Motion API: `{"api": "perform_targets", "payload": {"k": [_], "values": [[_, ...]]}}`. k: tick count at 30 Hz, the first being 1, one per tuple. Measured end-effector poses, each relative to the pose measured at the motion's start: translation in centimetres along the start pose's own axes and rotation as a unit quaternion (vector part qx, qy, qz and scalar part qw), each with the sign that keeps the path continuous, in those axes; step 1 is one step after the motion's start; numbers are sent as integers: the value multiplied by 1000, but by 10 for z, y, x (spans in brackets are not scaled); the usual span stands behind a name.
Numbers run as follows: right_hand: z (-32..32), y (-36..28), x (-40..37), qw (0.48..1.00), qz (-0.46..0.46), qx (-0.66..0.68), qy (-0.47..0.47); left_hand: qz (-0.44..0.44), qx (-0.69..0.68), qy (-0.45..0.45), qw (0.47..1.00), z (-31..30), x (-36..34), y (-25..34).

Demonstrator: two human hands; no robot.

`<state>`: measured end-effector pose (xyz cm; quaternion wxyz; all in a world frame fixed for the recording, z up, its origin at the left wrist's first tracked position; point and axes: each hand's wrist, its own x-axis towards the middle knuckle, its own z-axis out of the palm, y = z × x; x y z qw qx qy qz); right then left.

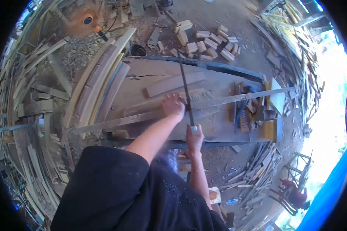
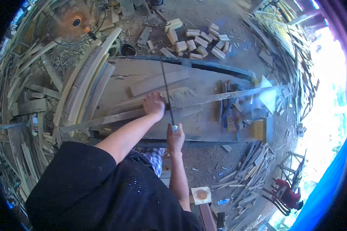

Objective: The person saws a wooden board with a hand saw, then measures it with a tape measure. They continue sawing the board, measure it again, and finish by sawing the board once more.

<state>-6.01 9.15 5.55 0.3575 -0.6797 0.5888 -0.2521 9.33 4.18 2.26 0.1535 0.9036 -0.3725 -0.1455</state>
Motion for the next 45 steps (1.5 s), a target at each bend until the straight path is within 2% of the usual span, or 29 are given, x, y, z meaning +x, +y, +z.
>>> {"api": "perform_targets", "payload": {"k": [4, 6, 8, 11, 13, 14, 16, 17, 19, 20, 22, 23, 25, 27, 30, 31, 32, 33, 35, 38, 40, 42, 45], "values": [[1, 22, 2, 999, -18, 13, -38, -39, 23, 18, 999, -14, -1, 8], [-4, 14, 1, 998, -20, -7, -51, -53, 24, 10, 998, -15, 1, 9], [-23, 6, -8, 998, -20, -8, -66, -48, 41, 101, 993, -4, 3, 7], [-61, 17, -46, 992, 32, 16, -122, -74, 75, 69, 992, -2, 5, 9], [-86, 32, -84, 991, 73, 57, -96, -81, 89, 59, 991, -7, 4, 12], [-87, 39, -81, 990, 78, 52, -104, -69, 93, 42, 992, -16, 4, 17], [-78, 54, -74, 992, 23, -25, -120, -55, 104, 17, 993, -12, 3, 14], [-67, 32, -47, 984, 83, 60, -144, -41, 111, 29, 993, -8, 4, 11], [-35, 15, -8, 984, 98, 3, -146, -32, 126, 32, 991, -4, 3, 9], [-33, 12, -13, 985, 103, 7, -140, -24, 129, 32, 991, -5, 3, 9], [-36, 7, -18, 996, 9, 6, -84, -45, 105, 17, 993, -10, 3, 11], [-48, 5, -29, 994, 29, -28, -98, -36, 101, 16, 994, -9, 3, 11], [-84, 19, -79, 996, 45, -7, -81, -63, 94, 25, 993, -4, 9, 9], [-121, 35, -124, 991, 80, -25, -102, -56, 97, 22, 994, -7, 10, 10], [-114, 31, -101, 984, 104, -69, -126, -42, 96, 18, 994, -8, 6, 14], [-91, 18, -72, 988, 88, -38, -118, -35, 93, 21, 995, -8, 5, 11], [-58, 26, -46, 995, 33, 6, -97, -35, 102, 16, 994, -4, 4, 7], [-34, 9, -14, 995, 38, -20, -92, -34, 115, 20, 993, 0, 4, 5], [-15, -7, 9, 998, -8, -26, -59, -25, 113, 51, 992, 2, 7, 2], [-42, -13, -11, 997, -9, -39, -65, -45, 88, 31, 995, -8, 3, 12], [-71, 9, -58, 994, 50, 21, -95, -52, 81, 18, 995, -12, 3, 14], [-112, 13, -102, 991, 79, -12, -110, -37, 84, 23, 996, -12, 4, 13], [-99, -7, -72, 990, 72, -18, -119, -21, 93, 19, 995, -10, 4, 12]]}}
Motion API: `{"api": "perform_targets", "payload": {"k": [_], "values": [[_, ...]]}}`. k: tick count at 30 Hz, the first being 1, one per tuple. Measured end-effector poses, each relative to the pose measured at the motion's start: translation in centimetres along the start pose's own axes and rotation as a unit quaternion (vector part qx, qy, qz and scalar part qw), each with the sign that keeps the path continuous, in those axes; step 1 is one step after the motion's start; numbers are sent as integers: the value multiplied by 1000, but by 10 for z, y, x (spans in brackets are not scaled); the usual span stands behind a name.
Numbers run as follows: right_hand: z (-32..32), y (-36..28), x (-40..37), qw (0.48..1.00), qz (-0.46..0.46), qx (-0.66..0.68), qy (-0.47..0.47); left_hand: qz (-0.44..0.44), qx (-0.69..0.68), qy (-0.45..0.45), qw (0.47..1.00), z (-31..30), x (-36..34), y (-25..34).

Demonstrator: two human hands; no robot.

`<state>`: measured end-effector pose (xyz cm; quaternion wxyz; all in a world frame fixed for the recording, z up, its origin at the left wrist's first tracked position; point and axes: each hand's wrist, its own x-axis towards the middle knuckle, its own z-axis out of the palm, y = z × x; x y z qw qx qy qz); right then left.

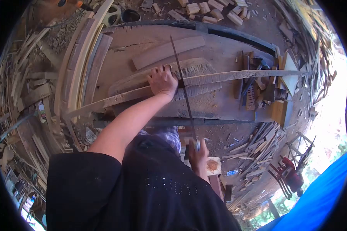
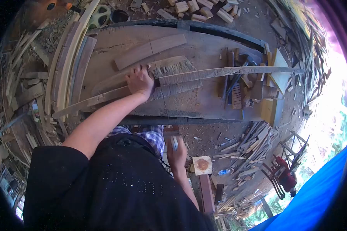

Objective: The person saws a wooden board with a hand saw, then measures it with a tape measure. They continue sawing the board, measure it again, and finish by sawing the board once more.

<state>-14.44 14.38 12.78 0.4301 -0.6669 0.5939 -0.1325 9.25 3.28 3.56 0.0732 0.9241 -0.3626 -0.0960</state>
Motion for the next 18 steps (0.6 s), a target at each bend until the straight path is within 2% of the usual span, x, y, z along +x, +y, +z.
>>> {"api": "perform_targets", "payload": {"k": [2, 4, 7, 9, 11, 12, 14, 18], "values": [[47, 1, 70, 998, 39, 55, -15, 4, -1, 6, 1000, 1, 0, -1], [72, -6, 103, 994, -86, -11, 72, 2, -9, 26, 1000, 5, 2, -3], [57, -14, 90, 995, -82, -6, 59, -4, -4, 8, 1000, 4, -1, -1], [34, -12, 48, 999, -26, 22, 36, 13, -13, 21, 1000, 1, 2, 0], [9, 16, -14, 997, -57, 20, 52, 11, -27, 31, 999, 1, -1, 0], [6, 16, -11, 997, -55, 14, 46, 11, -29, 35, 999, 2, -5, 1], [4, 16, -16, 999, 5, 10, 32, 16, -35, 10, 999, 3, -9, 1], [48, -8, 79, 998, -45, 48, 19, 23, -20, -7, 1000, 3, -2, -2]]}}
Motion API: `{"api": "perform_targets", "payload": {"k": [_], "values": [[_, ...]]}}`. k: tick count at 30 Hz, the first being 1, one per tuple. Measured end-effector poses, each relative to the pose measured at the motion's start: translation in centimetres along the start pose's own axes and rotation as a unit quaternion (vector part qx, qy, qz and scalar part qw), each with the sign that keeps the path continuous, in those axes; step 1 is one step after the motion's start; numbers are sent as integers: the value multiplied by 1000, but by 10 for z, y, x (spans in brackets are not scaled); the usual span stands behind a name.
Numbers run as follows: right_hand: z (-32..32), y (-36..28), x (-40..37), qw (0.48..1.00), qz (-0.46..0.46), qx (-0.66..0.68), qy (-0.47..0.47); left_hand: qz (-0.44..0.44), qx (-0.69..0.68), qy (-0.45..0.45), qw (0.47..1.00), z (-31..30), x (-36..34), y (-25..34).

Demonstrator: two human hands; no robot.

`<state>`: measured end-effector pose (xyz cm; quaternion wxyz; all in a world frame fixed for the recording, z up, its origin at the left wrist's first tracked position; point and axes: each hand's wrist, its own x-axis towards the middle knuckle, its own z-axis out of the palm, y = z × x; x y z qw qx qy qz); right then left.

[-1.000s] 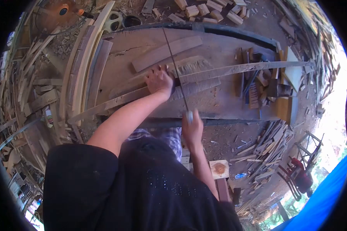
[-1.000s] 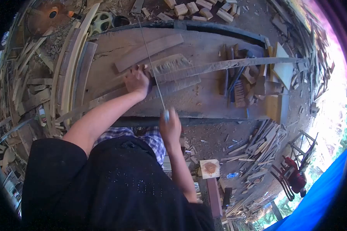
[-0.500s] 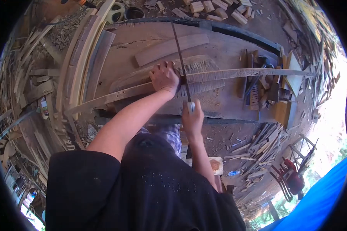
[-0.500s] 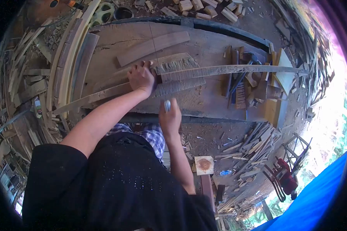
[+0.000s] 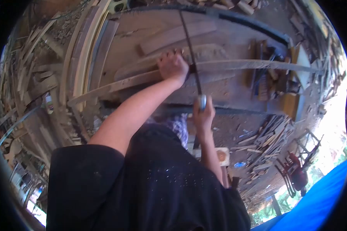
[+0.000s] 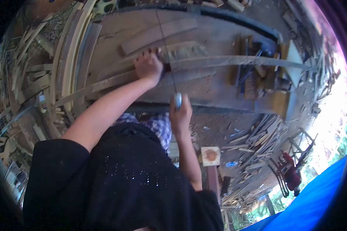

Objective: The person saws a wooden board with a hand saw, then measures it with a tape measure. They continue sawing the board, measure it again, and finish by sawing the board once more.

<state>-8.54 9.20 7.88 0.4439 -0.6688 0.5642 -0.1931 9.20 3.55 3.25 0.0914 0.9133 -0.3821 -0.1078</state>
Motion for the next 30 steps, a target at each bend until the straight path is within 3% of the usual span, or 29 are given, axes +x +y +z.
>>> {"api": "perform_targets", "payload": {"k": [2, 8, 14, 16, 19, 22, 26, 30], "values": [[21, 17, 9, 994, -76, -16, 72, 1, 12, 12, 1000, 4, -2, 0], [10, -1, -6, 996, -51, -22, 66, 10, 1, 32, 999, 7, -1, 0], [-32, 29, -96, 999, -4, -23, 48, 15, 2, 19, 1000, 2, -3, 3], [-30, 32, -90, 999, 5, -28, 34, 17, 8, 19, 1000, 4, -2, 3], [10, 16, -10, 999, -21, -23, 38, 18, 14, 16, 1000, 5, -2, 1], [15, 12, -4, 998, -33, -13, 48, 17, 11, 25, 999, 3, 0, 2], [-29, 22, -90, 997, -33, -20, 60, 21, 0, 25, 999, 6, 0, 1], [-59, 34, -154, 996, 64, -50, 30, 39, 19, 32, 999, 0, -4, 3]]}}
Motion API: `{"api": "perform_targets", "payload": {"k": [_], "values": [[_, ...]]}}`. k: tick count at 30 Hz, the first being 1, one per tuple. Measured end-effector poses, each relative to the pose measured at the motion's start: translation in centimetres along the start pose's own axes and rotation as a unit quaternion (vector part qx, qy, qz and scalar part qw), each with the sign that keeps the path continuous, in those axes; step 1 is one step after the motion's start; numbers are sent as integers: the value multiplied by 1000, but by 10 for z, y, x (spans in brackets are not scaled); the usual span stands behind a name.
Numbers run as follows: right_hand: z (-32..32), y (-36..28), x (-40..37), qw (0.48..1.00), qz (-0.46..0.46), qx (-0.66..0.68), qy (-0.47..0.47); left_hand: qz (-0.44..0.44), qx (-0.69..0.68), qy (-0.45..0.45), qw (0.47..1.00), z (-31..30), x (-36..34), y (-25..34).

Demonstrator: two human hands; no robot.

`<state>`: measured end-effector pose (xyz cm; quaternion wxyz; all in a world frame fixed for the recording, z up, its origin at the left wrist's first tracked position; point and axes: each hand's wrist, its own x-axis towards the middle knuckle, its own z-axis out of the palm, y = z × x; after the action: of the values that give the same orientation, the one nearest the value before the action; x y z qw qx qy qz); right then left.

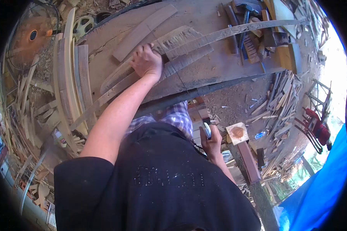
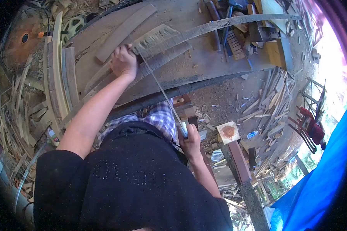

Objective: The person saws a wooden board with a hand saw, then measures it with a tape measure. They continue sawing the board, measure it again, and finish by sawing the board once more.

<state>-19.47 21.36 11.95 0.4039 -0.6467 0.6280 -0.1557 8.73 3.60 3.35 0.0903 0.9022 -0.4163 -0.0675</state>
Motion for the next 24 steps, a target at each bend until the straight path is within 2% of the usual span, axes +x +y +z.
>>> {"api": "perform_targets", "payload": {"k": [2, 3, 5, 8, 12, 14, 16, 19, 22, 24], "values": [[11, 13, 17, 1000, 8, 12, 4, -4, -6, -9, 1000, 7, 4, -3], [26, 19, 29, 997, -59, 47, 31, -7, -4, -7, 1000, 6, 6, 0], [52, 20, 48, 997, -49, 64, 14, -16, -13, -5, 1000, 3, 8, 0], [41, 14, 54, 999, -37, 16, 12, -23, 1, 0, 1000, 4, 13, -1], [28, 2, 39, 995, -86, 12, 44, -26, -5, -7, 1000, 4, 8, 3], [29, 5, 41, 997, -69, 19, 35, -17, -8, 15, 1000, 5, 8, 3], [41, 12, 57, 997, -61, 36, 26, -15, -12, 19, 1000, 8, 11, 0], [54, -45, 119, 998, -44, 40, 7, 3, 0, 20, 1000, 12, 11, -6], [51, -43, 130, 996, -82, 29, -12, -27, 16, -2, 999, 12, 13, -2], [60, -27, 132, 994, -92, 53, -20, -16, -1, 4, 1000, 12, 10, -1]]}}
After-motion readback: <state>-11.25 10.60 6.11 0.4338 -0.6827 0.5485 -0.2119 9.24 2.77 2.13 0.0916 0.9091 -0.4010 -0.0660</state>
